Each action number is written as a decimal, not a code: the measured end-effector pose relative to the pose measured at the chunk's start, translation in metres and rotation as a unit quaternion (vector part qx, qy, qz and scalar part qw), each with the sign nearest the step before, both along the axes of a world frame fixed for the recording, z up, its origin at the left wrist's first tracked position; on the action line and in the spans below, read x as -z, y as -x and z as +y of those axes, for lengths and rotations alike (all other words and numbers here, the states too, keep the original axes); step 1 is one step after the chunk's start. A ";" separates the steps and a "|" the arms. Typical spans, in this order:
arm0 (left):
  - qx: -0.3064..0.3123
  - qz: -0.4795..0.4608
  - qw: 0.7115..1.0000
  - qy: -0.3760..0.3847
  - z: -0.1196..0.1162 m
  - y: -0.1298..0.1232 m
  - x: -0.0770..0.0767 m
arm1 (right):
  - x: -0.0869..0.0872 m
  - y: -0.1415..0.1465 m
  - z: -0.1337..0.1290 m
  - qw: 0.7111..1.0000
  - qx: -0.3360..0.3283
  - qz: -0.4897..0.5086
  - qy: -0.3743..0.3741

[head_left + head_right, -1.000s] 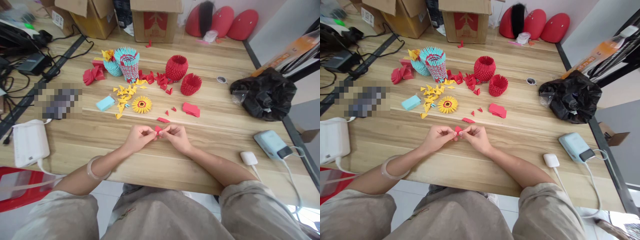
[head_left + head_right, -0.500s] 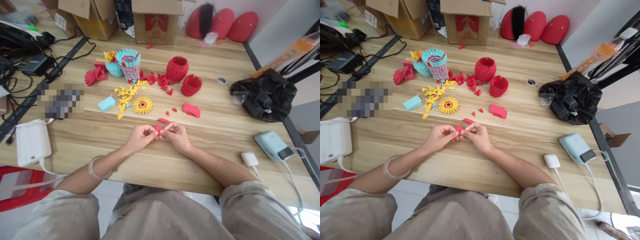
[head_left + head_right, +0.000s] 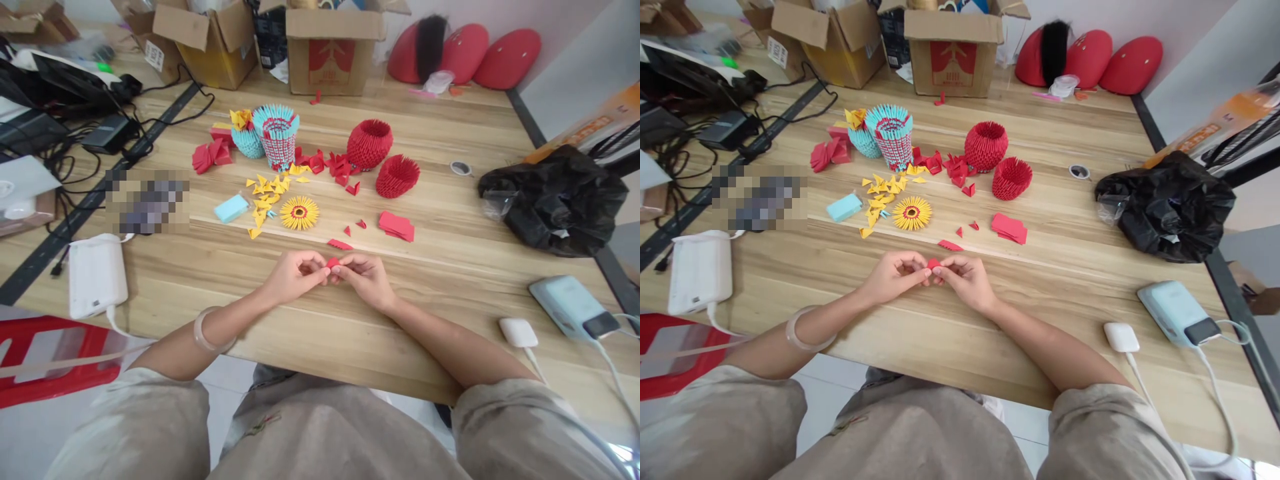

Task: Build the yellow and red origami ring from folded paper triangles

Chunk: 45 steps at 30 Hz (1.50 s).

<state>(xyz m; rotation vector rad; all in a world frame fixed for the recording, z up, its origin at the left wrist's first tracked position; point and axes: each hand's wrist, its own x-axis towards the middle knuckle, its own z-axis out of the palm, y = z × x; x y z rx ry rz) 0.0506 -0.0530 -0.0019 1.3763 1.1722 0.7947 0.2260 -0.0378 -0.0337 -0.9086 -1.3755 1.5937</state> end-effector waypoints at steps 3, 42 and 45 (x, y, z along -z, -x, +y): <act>-0.026 -0.135 0.979 0.153 0.005 0.001 0.002 | 0.002 -0.004 0.000 0.989 0.033 -0.044 -0.138; -0.077 -0.057 0.994 -0.059 0.000 -0.004 0.001 | -0.010 -0.003 0.014 0.935 -0.107 0.137 0.310; -0.079 -0.056 0.993 -0.067 -0.001 -0.005 0.001 | -0.011 -0.002 0.013 0.943 -0.090 0.134 0.291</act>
